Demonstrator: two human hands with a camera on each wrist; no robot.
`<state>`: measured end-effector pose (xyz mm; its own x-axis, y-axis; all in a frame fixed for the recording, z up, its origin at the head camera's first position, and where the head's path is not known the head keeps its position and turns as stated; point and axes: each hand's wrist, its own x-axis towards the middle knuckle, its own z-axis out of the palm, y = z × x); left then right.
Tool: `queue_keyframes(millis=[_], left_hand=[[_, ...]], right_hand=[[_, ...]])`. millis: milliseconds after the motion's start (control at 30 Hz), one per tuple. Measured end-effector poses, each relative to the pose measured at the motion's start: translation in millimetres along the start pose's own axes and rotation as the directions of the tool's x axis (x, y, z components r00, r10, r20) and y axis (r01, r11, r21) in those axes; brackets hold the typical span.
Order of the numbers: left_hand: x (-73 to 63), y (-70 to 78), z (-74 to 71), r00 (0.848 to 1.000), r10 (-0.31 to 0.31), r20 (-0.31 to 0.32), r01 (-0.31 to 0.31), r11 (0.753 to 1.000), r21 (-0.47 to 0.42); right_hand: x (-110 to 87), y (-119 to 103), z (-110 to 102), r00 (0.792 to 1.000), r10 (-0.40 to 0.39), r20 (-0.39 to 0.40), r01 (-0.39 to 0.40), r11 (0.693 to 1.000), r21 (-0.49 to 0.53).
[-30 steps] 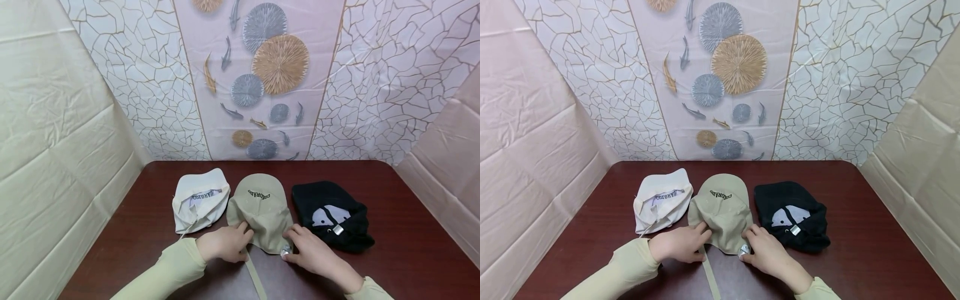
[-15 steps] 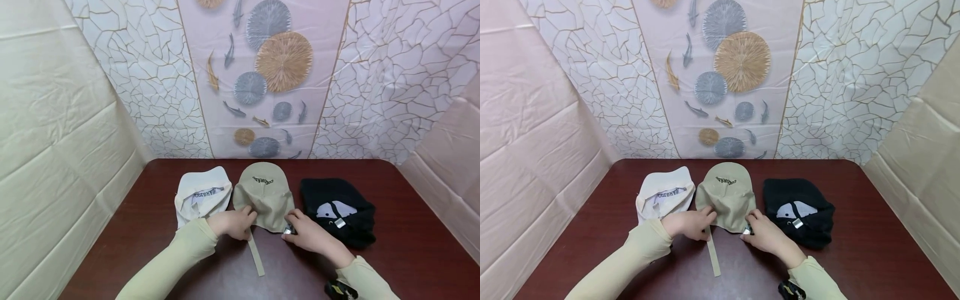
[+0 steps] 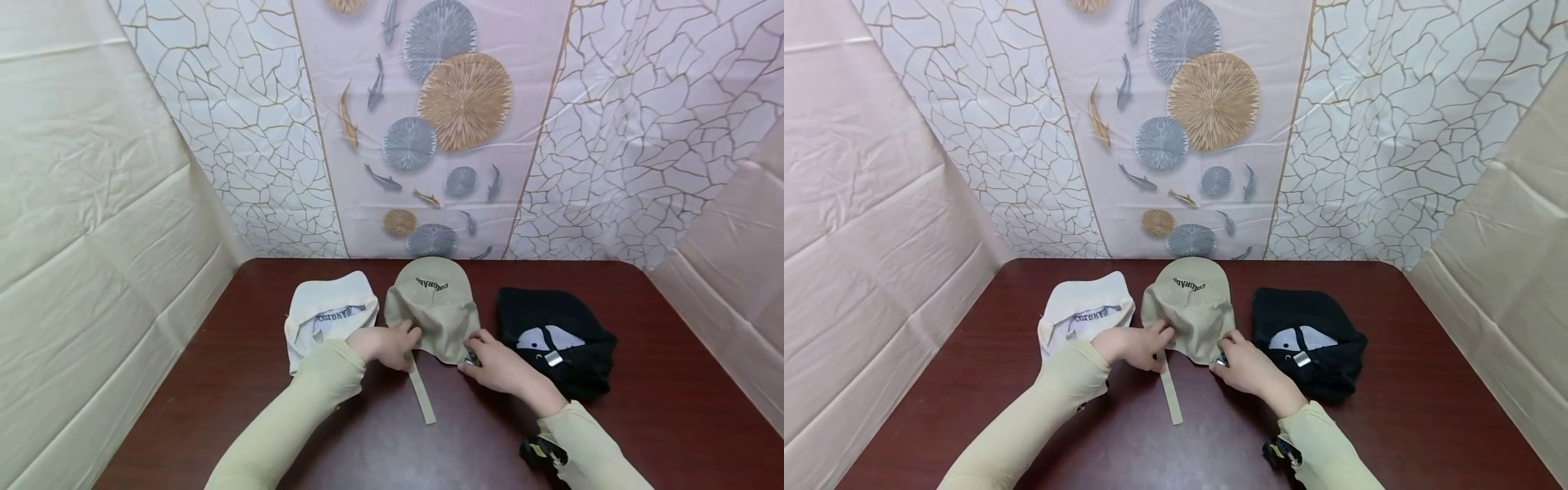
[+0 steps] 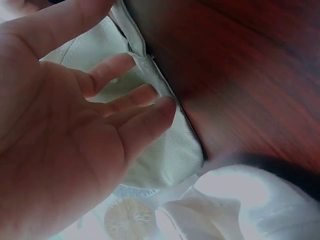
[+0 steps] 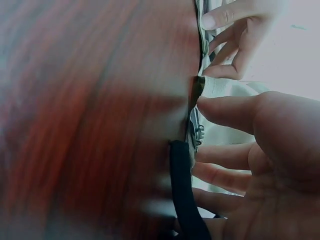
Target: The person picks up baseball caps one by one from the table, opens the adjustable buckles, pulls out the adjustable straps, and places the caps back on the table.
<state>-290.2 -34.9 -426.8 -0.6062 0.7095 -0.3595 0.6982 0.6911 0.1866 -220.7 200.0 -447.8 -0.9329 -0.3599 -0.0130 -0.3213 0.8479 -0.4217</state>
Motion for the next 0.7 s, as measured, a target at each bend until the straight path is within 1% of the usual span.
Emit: queue_keyframes(millis=[167, 300, 400, 567, 700], left_hand=[[2.0, -0.2, -1.1, 1.000, -0.012, 0.002, 0.012, 1.000, 0.002], [3.4, 1.0, -1.0, 1.000, -0.011, -0.012, 0.011, 1.000, -0.010], [4.7, 1.3, -0.6, 1.000, -0.012, -0.019, 0.012, 1.000, -0.014], [4.9, 1.8, -1.0, 1.000, -0.020, -0.015, 0.020, 1.000, -0.004], [4.6, 2.1, -2.3, 1.000, -0.026, -0.012, 0.025, 1.000, -0.017]], right_hand=[[1.6, 2.8, 0.6, 1.000, 0.003, -0.012, -0.003, 1.000, -0.012], [2.1, 5.1, 2.1, 0.999, 0.021, -0.032, -0.023, 0.999, -0.036], [3.3, 6.5, 3.2, 0.999, 0.033, -0.035, -0.035, 0.999, -0.036], [4.7, 7.9, 3.6, 0.999, 0.026, -0.038, -0.028, 0.999, -0.040], [4.9, 8.2, 2.4, 0.999, 0.029, -0.035, -0.030, 0.999, -0.045]])
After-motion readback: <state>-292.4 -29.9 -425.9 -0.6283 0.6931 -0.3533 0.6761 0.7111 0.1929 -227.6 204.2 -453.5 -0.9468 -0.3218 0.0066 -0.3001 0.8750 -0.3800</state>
